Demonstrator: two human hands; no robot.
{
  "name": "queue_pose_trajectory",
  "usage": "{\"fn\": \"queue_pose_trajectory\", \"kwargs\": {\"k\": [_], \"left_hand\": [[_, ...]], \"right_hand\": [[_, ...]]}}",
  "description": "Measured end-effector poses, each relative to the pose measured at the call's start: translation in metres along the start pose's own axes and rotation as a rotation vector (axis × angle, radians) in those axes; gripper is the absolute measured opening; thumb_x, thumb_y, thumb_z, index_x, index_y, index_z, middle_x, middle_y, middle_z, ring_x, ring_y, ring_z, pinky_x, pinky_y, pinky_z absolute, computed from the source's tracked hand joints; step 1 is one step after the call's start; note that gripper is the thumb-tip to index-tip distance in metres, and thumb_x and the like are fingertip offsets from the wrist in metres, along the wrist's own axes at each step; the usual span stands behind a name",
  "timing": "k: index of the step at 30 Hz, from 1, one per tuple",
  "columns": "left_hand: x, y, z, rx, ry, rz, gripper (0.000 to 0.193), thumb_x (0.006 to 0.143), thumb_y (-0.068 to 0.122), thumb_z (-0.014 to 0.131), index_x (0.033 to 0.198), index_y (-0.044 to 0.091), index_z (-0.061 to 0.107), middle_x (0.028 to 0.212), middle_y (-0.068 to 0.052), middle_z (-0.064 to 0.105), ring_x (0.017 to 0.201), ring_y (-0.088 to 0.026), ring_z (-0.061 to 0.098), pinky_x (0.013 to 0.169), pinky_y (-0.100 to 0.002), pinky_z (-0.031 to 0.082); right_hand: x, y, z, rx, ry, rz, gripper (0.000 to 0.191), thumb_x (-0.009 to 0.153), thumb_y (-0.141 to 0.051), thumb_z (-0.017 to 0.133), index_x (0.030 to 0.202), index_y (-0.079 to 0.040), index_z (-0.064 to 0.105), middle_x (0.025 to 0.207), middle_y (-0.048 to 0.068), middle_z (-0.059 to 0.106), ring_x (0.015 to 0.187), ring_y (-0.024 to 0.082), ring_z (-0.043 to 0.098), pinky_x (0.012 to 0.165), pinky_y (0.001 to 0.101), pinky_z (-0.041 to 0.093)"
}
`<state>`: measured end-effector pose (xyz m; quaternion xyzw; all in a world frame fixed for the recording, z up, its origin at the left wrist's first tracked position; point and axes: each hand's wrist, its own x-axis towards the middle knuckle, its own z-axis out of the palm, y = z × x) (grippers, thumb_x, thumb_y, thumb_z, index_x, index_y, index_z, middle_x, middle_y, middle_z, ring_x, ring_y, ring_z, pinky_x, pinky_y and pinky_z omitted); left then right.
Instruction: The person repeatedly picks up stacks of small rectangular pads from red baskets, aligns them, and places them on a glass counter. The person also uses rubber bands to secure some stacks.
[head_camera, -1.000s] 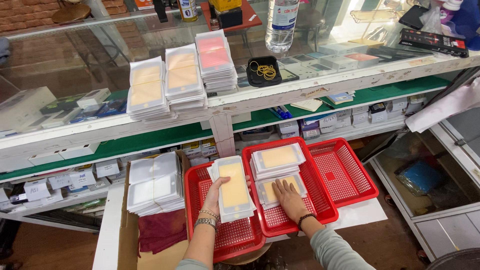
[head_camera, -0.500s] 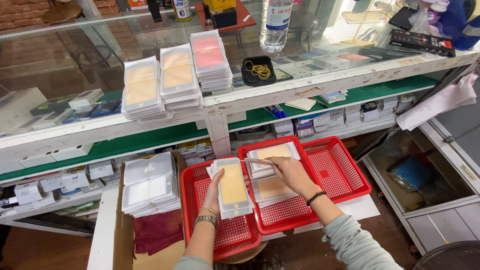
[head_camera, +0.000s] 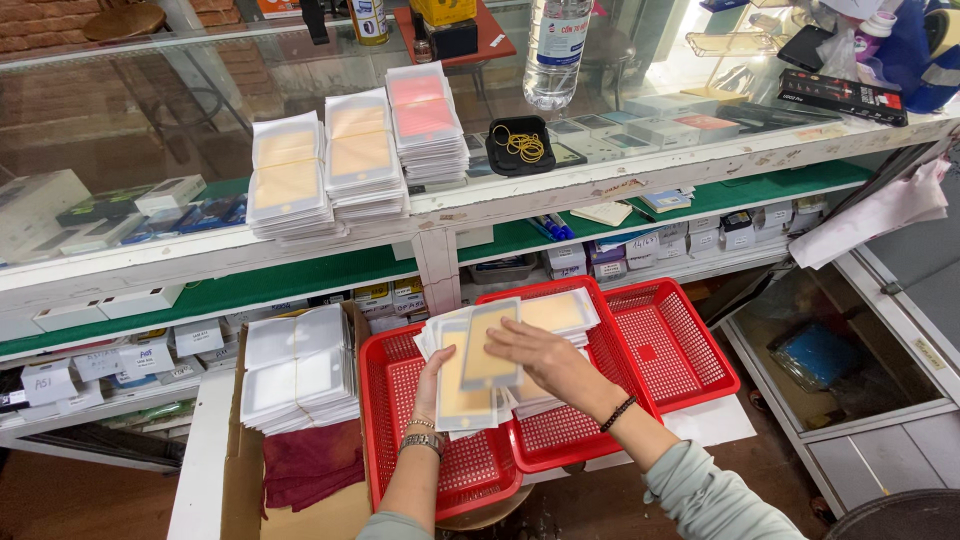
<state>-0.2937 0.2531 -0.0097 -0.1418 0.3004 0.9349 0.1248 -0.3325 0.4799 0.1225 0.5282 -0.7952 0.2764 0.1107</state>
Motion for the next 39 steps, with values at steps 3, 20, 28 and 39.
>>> {"fn": "queue_pose_trajectory", "kwargs": {"k": [3, 20, 28, 39], "left_hand": [[-0.004, 0.008, 0.011, -0.099, 0.01, 0.088, 0.075, 0.09, 0.058, 0.053, 0.14, 0.003, 0.055, 0.13, -0.021, 0.065, 0.109, -0.029, 0.07, 0.087, -0.039, 0.062], [-0.007, 0.017, 0.015, -0.058, -0.089, -0.02, 0.066, 0.09, 0.024, 0.05, 0.146, -0.01, 0.044, 0.14, -0.026, 0.06, 0.121, -0.032, 0.065, 0.104, -0.041, 0.053], [-0.014, 0.01, 0.019, -0.001, 0.016, -0.073, 0.065, 0.09, 0.027, 0.049, 0.144, -0.008, 0.047, 0.138, -0.026, 0.063, 0.12, -0.031, 0.066, 0.101, -0.04, 0.054], [-0.017, 0.011, 0.019, 0.016, 0.018, -0.053, 0.064, 0.09, 0.026, 0.049, 0.143, -0.01, 0.049, 0.136, -0.025, 0.066, 0.119, -0.03, 0.068, 0.1, -0.04, 0.056]], "right_hand": [[0.011, -0.007, -0.009, 0.086, 0.219, 0.079, 0.056, 0.086, 0.01, 0.059, 0.136, -0.015, 0.067, 0.149, 0.005, 0.06, 0.146, 0.027, 0.048, 0.122, 0.0385, 0.043], [-0.105, 0.09, 0.119, -0.522, -0.482, 0.429, 0.058, 0.087, -0.012, 0.061, 0.141, 0.003, 0.044, 0.15, 0.023, 0.045, 0.135, 0.037, 0.049, 0.11, 0.0426, 0.042], [-0.105, 0.085, 0.08, -0.377, -0.779, 0.514, 0.046, 0.1, -0.009, 0.048, 0.145, -0.003, 0.047, 0.151, 0.016, 0.05, 0.14, 0.029, 0.051, 0.121, 0.0414, 0.038], [-0.11, 0.087, 0.113, -0.546, -0.597, 0.37, 0.057, 0.094, -0.011, 0.051, 0.147, 0.003, 0.039, 0.15, 0.024, 0.046, 0.132, 0.036, 0.051, 0.111, 0.0453, 0.041]]}}
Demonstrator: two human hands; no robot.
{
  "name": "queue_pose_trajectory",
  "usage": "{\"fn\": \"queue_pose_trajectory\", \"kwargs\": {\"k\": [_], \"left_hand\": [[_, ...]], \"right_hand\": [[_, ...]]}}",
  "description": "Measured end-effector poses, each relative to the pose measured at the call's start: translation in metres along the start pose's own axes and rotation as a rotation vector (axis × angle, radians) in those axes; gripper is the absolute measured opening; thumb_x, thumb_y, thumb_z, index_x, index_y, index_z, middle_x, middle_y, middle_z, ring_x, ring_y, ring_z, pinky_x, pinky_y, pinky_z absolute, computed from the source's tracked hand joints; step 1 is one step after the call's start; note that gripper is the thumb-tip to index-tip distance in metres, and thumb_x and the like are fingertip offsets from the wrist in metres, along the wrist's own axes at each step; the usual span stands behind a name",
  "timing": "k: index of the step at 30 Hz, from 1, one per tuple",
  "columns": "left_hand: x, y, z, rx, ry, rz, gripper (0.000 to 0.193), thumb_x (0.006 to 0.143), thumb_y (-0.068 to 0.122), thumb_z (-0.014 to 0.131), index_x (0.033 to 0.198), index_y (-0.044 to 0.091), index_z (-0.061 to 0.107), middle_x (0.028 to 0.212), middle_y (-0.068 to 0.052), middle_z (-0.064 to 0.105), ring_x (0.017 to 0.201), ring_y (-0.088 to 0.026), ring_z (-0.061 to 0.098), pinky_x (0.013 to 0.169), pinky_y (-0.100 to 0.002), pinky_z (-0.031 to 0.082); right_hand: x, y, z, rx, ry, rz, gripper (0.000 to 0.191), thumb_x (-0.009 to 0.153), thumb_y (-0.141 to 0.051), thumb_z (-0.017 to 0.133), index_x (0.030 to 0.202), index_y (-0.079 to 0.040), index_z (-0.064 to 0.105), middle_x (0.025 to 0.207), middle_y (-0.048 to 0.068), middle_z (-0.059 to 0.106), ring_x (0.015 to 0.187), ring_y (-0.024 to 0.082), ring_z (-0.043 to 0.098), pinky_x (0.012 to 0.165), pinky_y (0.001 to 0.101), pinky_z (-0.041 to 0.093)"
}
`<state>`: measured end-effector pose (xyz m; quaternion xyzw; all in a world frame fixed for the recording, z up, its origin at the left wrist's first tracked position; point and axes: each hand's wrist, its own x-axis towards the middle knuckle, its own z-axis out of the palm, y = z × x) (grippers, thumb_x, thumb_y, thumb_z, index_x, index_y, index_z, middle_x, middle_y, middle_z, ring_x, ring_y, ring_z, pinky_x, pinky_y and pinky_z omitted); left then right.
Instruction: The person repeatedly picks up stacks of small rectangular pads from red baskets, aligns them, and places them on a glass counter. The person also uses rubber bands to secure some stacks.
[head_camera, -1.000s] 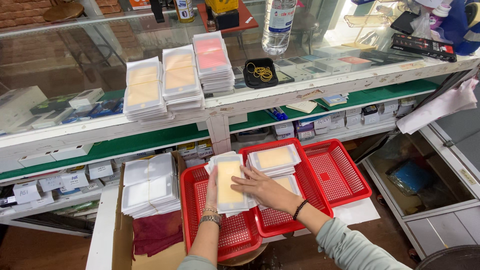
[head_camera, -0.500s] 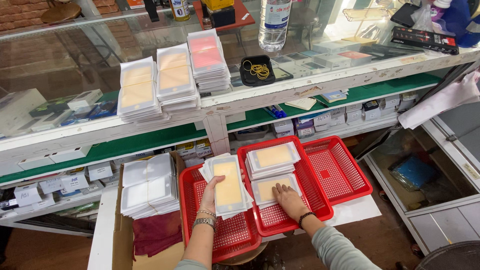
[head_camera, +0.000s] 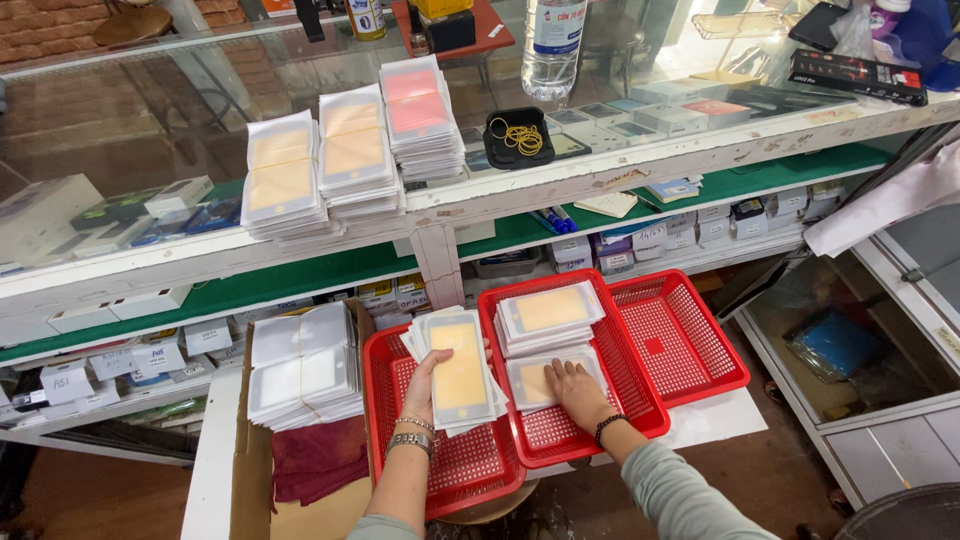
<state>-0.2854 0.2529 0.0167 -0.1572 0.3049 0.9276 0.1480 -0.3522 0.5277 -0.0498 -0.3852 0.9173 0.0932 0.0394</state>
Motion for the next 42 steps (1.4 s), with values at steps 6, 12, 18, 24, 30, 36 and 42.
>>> {"fn": "queue_pose_trajectory", "kwargs": {"k": [6, 12, 18, 24, 30, 36, 42], "left_hand": [[-0.006, -0.001, -0.006, 0.004, 0.019, 0.03, 0.062, 0.092, 0.03, 0.053, 0.141, -0.007, 0.051, 0.132, -0.023, 0.068, 0.116, -0.03, 0.069, 0.098, -0.041, 0.058], [0.008, -0.005, -0.007, -0.036, 0.03, 0.091, 0.081, 0.089, 0.062, 0.053, 0.138, -0.003, 0.054, 0.12, -0.026, 0.069, 0.099, -0.032, 0.073, 0.08, -0.04, 0.064], [0.026, -0.012, -0.018, -0.048, 0.041, 0.06, 0.073, 0.087, 0.054, 0.061, 0.135, -0.002, 0.057, 0.117, -0.021, 0.07, 0.097, -0.028, 0.073, 0.08, -0.038, 0.064], [0.017, -0.011, -0.033, -0.002, 0.129, -0.007, 0.057, 0.086, 0.026, 0.062, 0.132, -0.006, 0.057, 0.117, -0.02, 0.07, 0.098, -0.027, 0.073, 0.082, -0.038, 0.064], [0.01, -0.005, -0.037, -0.045, 0.16, 0.071, 0.056, 0.085, 0.027, 0.06, 0.13, -0.006, 0.058, 0.114, -0.02, 0.07, 0.096, -0.028, 0.073, 0.081, -0.039, 0.064], [0.001, -0.01, -0.019, -0.128, 0.167, 0.212, 0.062, 0.094, 0.048, 0.055, 0.135, 0.001, 0.059, 0.12, -0.017, 0.07, 0.1, -0.026, 0.072, 0.079, -0.037, 0.064], [-0.001, -0.013, 0.006, -0.08, 0.178, 0.237, 0.073, 0.093, 0.067, 0.04, 0.137, 0.012, 0.059, 0.126, -0.014, 0.069, 0.106, -0.025, 0.072, 0.082, -0.036, 0.064]], "right_hand": [[0.002, 0.034, -0.062, 0.379, -0.09, 0.081, 0.036, 0.097, -0.01, 0.049, 0.129, -0.016, 0.067, 0.11, 0.017, 0.074, 0.103, 0.03, 0.071, 0.092, 0.0422, 0.057], [-0.004, 0.016, -0.169, 0.747, 0.569, -0.05, 0.036, 0.094, -0.009, 0.057, 0.128, -0.014, 0.069, 0.126, 0.012, 0.072, 0.12, 0.031, 0.064, 0.103, 0.0435, 0.053], [0.003, -0.025, -0.171, 0.467, 0.513, -0.397, 0.057, 0.082, -0.008, 0.065, 0.139, -0.017, 0.062, 0.15, 0.008, 0.055, 0.143, 0.034, 0.041, 0.116, 0.0578, 0.028], [-0.003, 0.005, -0.072, 0.669, -0.053, 0.12, 0.067, 0.089, -0.015, 0.066, 0.152, -0.012, 0.04, 0.145, 0.015, 0.054, 0.136, 0.03, 0.051, 0.117, 0.0427, 0.045], [-0.011, 0.007, 0.007, -0.034, 0.168, -0.121, 0.065, 0.085, -0.01, 0.061, 0.147, -0.007, 0.044, 0.149, 0.021, 0.052, 0.128, 0.04, 0.054, 0.1, 0.0534, 0.047], [-0.007, 0.043, -0.069, 0.359, -0.149, 0.234, 0.044, 0.102, -0.012, 0.048, 0.146, -0.017, 0.054, 0.123, 0.015, 0.071, 0.117, 0.027, 0.068, 0.102, 0.0408, 0.054], [-0.004, 0.002, -0.173, 0.407, 0.776, -0.137, 0.06, 0.082, -0.001, 0.064, 0.138, -0.022, 0.061, 0.151, 0.009, 0.054, 0.142, 0.035, 0.045, 0.122, 0.0517, 0.03]]}}
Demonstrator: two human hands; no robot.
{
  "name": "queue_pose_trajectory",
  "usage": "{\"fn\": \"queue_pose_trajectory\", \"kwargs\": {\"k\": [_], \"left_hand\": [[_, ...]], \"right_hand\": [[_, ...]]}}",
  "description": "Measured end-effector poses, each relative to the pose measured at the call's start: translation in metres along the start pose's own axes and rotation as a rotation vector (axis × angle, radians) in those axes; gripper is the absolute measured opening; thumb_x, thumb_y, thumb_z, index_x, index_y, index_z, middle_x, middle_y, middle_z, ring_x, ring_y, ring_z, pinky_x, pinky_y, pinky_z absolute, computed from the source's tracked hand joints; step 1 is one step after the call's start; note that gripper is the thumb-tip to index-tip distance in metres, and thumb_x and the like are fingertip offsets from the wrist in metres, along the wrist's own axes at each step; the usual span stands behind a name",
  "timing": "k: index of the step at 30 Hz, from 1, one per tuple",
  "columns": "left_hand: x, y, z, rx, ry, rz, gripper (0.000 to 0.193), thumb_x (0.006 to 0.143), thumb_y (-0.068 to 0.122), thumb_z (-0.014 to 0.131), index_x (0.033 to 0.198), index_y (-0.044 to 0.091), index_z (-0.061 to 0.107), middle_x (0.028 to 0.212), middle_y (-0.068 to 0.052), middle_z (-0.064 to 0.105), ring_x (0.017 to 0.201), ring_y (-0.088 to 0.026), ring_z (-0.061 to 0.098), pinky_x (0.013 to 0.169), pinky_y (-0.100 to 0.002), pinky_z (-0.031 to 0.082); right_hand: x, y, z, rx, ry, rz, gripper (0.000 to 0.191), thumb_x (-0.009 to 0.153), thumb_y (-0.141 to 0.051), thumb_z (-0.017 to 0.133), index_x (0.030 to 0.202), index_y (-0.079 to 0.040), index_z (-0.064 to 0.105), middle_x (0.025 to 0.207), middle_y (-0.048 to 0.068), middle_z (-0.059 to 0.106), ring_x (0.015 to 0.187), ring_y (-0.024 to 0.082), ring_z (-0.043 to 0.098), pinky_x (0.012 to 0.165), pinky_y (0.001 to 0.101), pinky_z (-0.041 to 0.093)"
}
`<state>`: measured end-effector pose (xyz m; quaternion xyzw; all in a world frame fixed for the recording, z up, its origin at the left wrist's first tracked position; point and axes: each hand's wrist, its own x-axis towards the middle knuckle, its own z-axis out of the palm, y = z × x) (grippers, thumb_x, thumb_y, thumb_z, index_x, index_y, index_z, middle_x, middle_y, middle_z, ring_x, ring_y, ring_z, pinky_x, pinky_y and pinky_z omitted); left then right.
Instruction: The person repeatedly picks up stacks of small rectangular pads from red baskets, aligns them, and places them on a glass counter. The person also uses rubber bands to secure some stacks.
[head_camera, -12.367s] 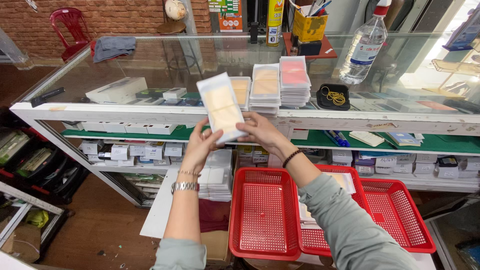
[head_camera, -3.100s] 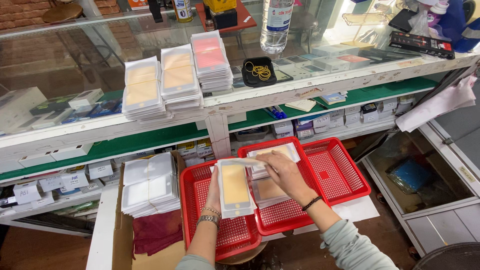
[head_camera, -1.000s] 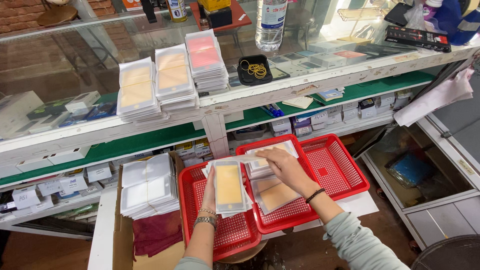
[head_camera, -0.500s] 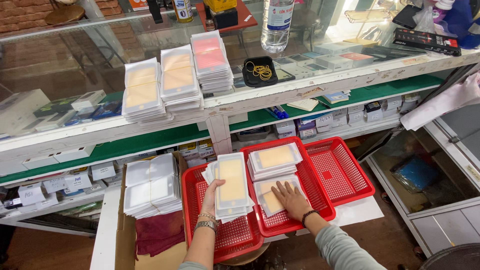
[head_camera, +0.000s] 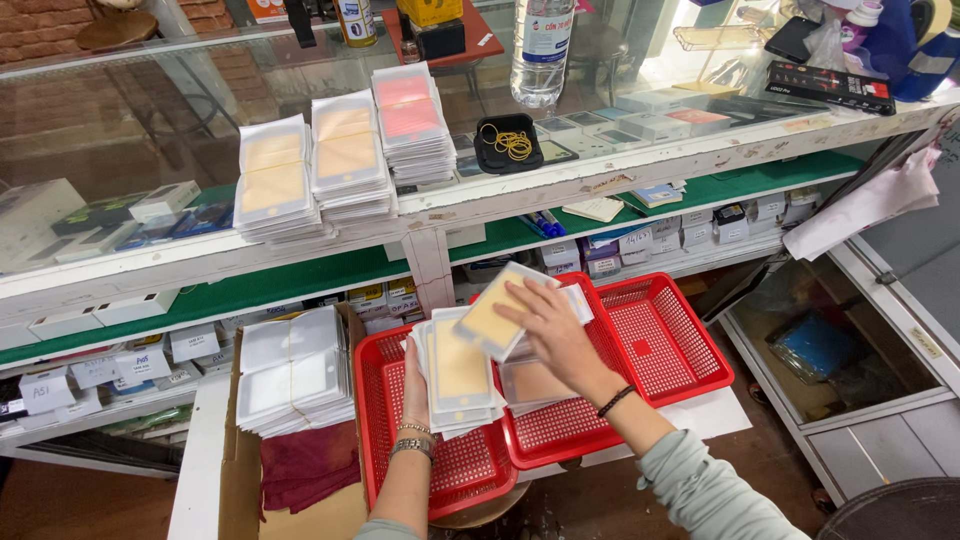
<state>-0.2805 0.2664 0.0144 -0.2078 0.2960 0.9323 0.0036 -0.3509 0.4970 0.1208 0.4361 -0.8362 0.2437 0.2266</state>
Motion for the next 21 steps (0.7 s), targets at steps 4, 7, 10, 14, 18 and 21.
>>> {"fn": "queue_pose_trajectory", "kwargs": {"k": [4, 7, 10, 14, 18, 21], "left_hand": [[0.005, -0.007, -0.003, -0.037, -0.047, -0.026, 0.071, 0.088, 0.067, 0.044, 0.131, 0.012, 0.06, 0.12, -0.014, 0.072, 0.102, -0.027, 0.073, 0.079, -0.041, 0.062], [0.011, -0.006, -0.017, 0.062, -0.037, -0.138, 0.053, 0.092, 0.034, 0.066, 0.135, 0.003, 0.061, 0.124, -0.014, 0.071, 0.107, -0.025, 0.071, 0.088, -0.037, 0.061], [0.012, -0.001, -0.032, 0.077, 0.076, -0.223, 0.053, 0.083, 0.027, 0.069, 0.127, -0.002, 0.063, 0.115, -0.018, 0.073, 0.099, -0.028, 0.072, 0.082, -0.041, 0.063], [0.011, 0.007, -0.04, 0.06, 0.067, -0.188, 0.054, 0.083, 0.026, 0.07, 0.127, -0.003, 0.063, 0.115, -0.017, 0.072, 0.098, -0.028, 0.072, 0.083, -0.04, 0.063], [0.01, 0.012, -0.036, 0.064, 0.096, -0.199, 0.055, 0.083, 0.026, 0.07, 0.128, -0.005, 0.061, 0.116, -0.02, 0.071, 0.099, -0.029, 0.073, 0.084, -0.041, 0.062], [0.008, 0.01, -0.032, 0.06, 0.078, -0.197, 0.055, 0.084, 0.024, 0.069, 0.13, -0.005, 0.06, 0.117, -0.02, 0.071, 0.099, -0.029, 0.073, 0.085, -0.04, 0.062]], "right_hand": [[0.0, -0.027, 0.019, 0.088, -0.269, -0.192, 0.074, 0.074, 0.0, 0.066, 0.144, -0.021, 0.054, 0.157, 0.01, 0.04, 0.144, 0.041, 0.034, 0.119, 0.0537, 0.025], [-0.021, -0.006, 0.037, 0.233, -0.293, 0.042, 0.073, 0.081, 0.002, 0.059, 0.15, -0.017, 0.048, 0.158, 0.015, 0.04, 0.145, 0.039, 0.038, 0.121, 0.0478, 0.032], [-0.049, 0.028, 0.059, 0.191, -0.583, 0.74, 0.044, 0.107, -0.021, 0.048, 0.151, -0.016, 0.049, 0.14, 0.017, 0.064, 0.129, 0.031, 0.064, 0.111, 0.0411, 0.054], [-0.099, 0.046, 0.098, -0.317, -0.905, 0.312, 0.074, 0.087, -0.013, 0.062, 0.152, -0.001, 0.028, 0.157, 0.026, 0.033, 0.141, 0.043, 0.04, 0.107, 0.047, 0.045], [-0.123, 0.057, 0.113, -0.435, -0.87, 0.188, 0.063, 0.094, -0.007, 0.055, 0.151, 0.001, 0.03, 0.156, 0.026, 0.036, 0.136, 0.039, 0.046, 0.094, 0.0375, 0.055], [-0.117, 0.068, 0.103, -0.384, -0.82, 0.115, 0.057, 0.092, -0.007, 0.056, 0.147, -0.001, 0.041, 0.149, 0.022, 0.048, 0.126, 0.035, 0.058, 0.098, 0.0378, 0.054]]}}
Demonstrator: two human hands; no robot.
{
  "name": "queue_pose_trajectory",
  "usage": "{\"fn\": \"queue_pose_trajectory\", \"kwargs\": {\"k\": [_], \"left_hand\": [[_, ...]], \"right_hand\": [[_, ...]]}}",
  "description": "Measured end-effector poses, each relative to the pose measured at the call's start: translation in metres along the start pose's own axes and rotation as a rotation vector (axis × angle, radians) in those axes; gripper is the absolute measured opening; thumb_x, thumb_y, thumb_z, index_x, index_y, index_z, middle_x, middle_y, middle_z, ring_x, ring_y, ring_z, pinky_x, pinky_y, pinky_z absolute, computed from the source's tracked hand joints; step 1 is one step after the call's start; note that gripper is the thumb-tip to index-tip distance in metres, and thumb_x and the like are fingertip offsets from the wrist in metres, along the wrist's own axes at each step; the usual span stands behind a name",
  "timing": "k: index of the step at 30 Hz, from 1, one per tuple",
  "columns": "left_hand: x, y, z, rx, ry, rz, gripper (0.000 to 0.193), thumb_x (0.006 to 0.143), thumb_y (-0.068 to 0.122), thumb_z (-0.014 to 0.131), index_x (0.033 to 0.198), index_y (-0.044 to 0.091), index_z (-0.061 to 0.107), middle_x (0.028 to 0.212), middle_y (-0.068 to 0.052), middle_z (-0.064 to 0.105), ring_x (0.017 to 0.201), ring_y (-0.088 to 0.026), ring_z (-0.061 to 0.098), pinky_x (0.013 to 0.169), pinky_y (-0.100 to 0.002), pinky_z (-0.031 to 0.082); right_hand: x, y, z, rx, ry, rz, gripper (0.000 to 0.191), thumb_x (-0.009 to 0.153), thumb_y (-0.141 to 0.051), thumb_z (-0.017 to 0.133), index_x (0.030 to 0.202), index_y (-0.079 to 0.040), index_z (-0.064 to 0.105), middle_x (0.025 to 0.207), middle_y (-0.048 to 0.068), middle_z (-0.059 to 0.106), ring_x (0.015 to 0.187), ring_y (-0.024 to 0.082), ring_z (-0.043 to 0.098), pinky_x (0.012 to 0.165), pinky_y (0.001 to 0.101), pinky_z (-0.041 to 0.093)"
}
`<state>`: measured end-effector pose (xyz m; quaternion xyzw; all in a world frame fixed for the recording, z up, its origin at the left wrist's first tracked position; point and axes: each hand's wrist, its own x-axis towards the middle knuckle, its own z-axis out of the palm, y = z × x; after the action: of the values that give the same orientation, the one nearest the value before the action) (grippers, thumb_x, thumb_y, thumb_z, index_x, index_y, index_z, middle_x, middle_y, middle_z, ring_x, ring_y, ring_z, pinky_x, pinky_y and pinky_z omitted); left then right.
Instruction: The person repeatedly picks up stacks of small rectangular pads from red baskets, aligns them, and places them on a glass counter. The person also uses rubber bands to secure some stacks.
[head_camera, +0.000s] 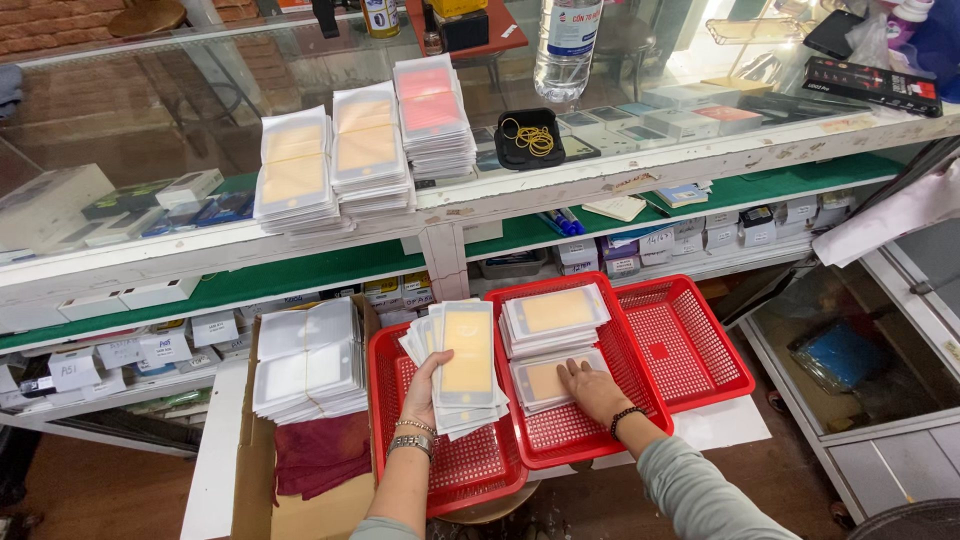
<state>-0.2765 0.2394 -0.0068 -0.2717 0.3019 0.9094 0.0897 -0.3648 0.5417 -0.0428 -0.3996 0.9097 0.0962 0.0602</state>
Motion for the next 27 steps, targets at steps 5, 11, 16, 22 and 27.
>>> {"fn": "queue_pose_trajectory", "kwargs": {"k": [5, 11, 16, 22, 27], "left_hand": [[0.002, -0.008, 0.006, -0.003, -0.015, -0.012, 0.056, 0.083, 0.024, 0.068, 0.131, -0.005, 0.059, 0.118, -0.021, 0.071, 0.099, -0.029, 0.073, 0.085, -0.041, 0.063], [0.007, -0.017, 0.012, -0.029, -0.052, -0.018, 0.055, 0.085, 0.024, 0.068, 0.132, -0.005, 0.059, 0.118, -0.02, 0.072, 0.1, -0.029, 0.073, 0.085, -0.04, 0.062], [0.005, -0.022, 0.025, -0.059, -0.059, 0.036, 0.059, 0.089, 0.036, 0.067, 0.134, -0.001, 0.059, 0.12, -0.018, 0.072, 0.103, -0.028, 0.072, 0.085, -0.039, 0.062], [0.007, -0.026, 0.037, -0.147, -0.11, 0.183, 0.081, 0.08, 0.068, 0.056, 0.134, 0.007, 0.061, 0.123, -0.017, 0.072, 0.103, -0.027, 0.075, 0.082, -0.038, 0.065], [0.014, -0.04, 0.037, 0.017, -0.103, 0.036, 0.068, 0.085, 0.037, 0.072, 0.14, 0.001, 0.055, 0.135, -0.02, 0.066, 0.117, -0.029, 0.069, 0.096, -0.04, 0.06]], "right_hand": [[0.005, 0.03, -0.041, 0.186, 0.019, 0.122, 0.03, 0.095, -0.011, 0.056, 0.123, -0.015, 0.063, 0.099, 0.013, 0.073, 0.092, 0.031, 0.072, 0.084, 0.0433, 0.058], [-0.011, 0.035, -0.109, 0.434, 0.269, 0.133, 0.02, 0.093, -0.014, 0.059, 0.11, -0.008, 0.069, 0.08, 0.018, 0.072, 0.077, 0.037, 0.071, 0.071, 0.0479, 0.057], [-0.028, 0.013, -0.179, 0.592, 0.605, 0.09, 0.035, 0.092, -0.006, 0.058, 0.126, -0.011, 0.068, 0.104, 0.015, 0.073, 0.096, 0.033, 0.071, 0.082, 0.0429, 0.057], [-0.028, -0.021, -0.182, 0.303, 0.839, -0.219, 0.047, 0.086, -0.005, 0.064, 0.132, -0.015, 0.065, 0.143, 0.011, 0.059, 0.137, 0.031, 0.051, 0.117, 0.0457, 0.039], [-0.011, -0.022, -0.121, 1.099, 0.707, 0.049, 0.062, 0.095, -0.003, 0.051, 0.155, -0.006, 0.038, 0.163, 0.017, 0.038, 0.152, 0.031, 0.035, 0.123, 0.0452, 0.03]]}}
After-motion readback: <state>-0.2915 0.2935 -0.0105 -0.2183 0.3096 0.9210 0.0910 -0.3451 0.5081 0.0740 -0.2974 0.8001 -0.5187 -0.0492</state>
